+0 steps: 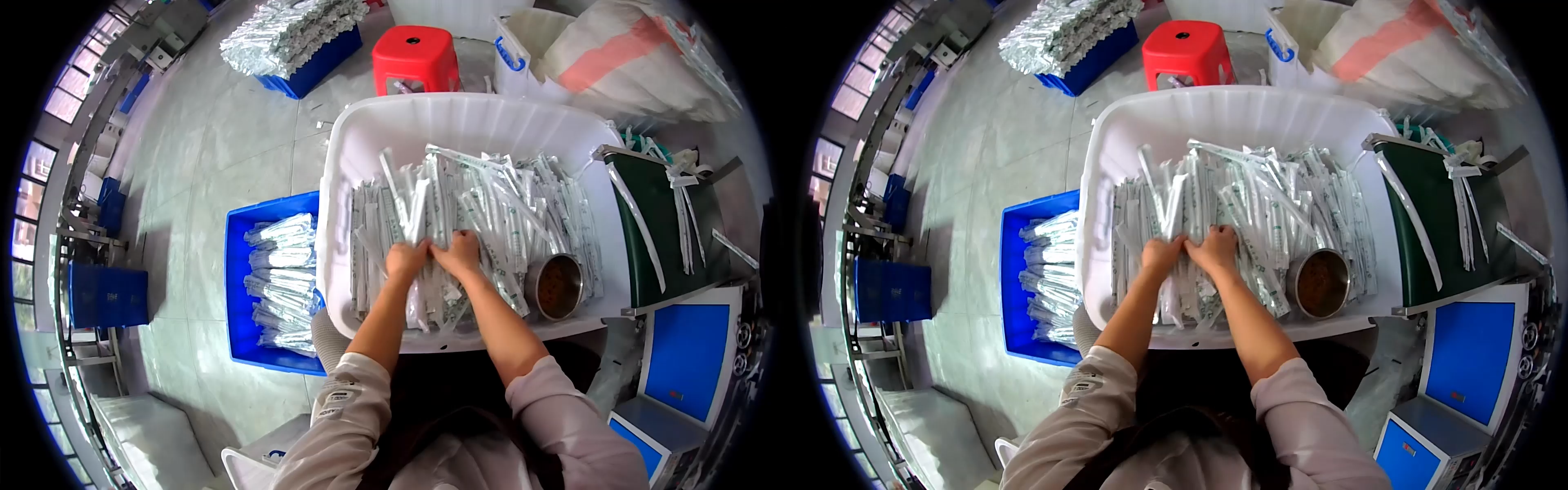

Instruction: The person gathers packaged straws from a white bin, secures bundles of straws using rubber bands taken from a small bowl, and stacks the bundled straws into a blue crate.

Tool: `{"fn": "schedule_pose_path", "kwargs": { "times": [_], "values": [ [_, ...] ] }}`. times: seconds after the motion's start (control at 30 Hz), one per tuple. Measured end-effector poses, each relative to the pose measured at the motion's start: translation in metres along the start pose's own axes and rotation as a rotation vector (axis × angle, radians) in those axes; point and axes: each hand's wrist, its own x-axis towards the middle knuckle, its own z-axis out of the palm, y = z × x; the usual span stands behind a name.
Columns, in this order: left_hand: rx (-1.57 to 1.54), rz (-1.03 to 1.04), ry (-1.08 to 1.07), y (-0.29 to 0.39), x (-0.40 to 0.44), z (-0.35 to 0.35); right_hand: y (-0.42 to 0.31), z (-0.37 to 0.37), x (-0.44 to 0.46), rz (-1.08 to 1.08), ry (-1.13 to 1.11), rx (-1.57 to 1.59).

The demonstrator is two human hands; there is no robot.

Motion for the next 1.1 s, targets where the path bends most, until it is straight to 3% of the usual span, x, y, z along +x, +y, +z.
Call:
{"fn": "schedule_pose_path", "kwargs": {
  "times": [0.03, 0.1, 0.17, 0.27, 0.3, 0.37, 0.43, 0.47, 0.53, 0.57, 0.63, 0.67, 0.7, 0.77, 0.83, 0.97, 1.1],
  "values": [
    [0.03, 0.062, 0.04, 0.004, -0.002, 0.006, 0.003, 0.003, -0.005, -0.035, 0.102, 0.057],
    [0.087, 0.11, 0.185, 0.015, -0.011, 0.021, 0.014, -0.011, -0.006, -0.023, -0.019, 0.222],
    [0.119, 0.145, 0.199, 0.025, -0.016, 0.03, 0.02, -0.034, -0.009, 0.092, -0.187, 0.492],
    [0.025, 0.19, 0.205, 0.05, -0.03, 0.032, 0.034, -0.026, 0.003, 0.221, -0.219, 0.512],
    [0.021, 0.194, 0.194, 0.05, -0.026, 0.029, 0.04, -0.02, 0.005, 0.267, -0.249, 0.562],
    [-0.001, 0.209, -0.087, 0.04, -0.007, 0.007, 0.031, -0.023, -0.001, 0.149, -0.266, 0.637],
    [-0.353, 0.125, -0.279, 0.006, 0.033, 0.011, 0.021, -0.019, -0.007, 0.06, -0.159, 0.562],
    [-0.341, 0.141, -0.277, 0.003, 0.031, 0.007, 0.011, -0.02, -0.003, 0.088, -0.187, 0.388],
    [-1.074, -0.04, -0.32, -0.018, 0.02, 0.006, -0.023, -0.031, -0.009, 0.181, -0.203, 0.066],
    [-1.056, -0.047, -0.316, -0.026, 0.027, 0.01, -0.034, -0.026, -0.014, 0.216, -0.236, 0.079],
    [-0.948, -0.222, -0.008, -0.047, 0.038, 0.019, -0.04, -0.013, -0.023, 0.249, -0.228, 0.078],
    [-0.725, -0.137, 0.121, -0.046, 0.034, 0.021, -0.041, -0.01, -0.025, 0.251, -0.233, 0.087],
    [-0.721, -0.14, 0.123, -0.043, 0.023, 0.014, -0.04, -0.008, -0.027, 0.243, -0.236, 0.069],
    [-0.118, 0.085, 0.328, -0.037, 0.003, 0.004, -0.042, -0.008, -0.027, 0.238, -0.232, 0.046],
    [-0.184, 0.101, 0.352, -0.033, -0.011, -0.005, -0.054, -0.009, -0.027, 0.328, -0.23, -0.149],
    [-0.063, 0.096, 0.402, -0.044, -0.016, -0.013, -0.057, -0.007, -0.015, 0.423, -0.206, -0.076],
    [-0.046, 0.156, 0.418, -0.043, -0.017, -0.013, -0.04, -0.029, -0.001, 0.309, -0.359, -0.04]
  ]
}}
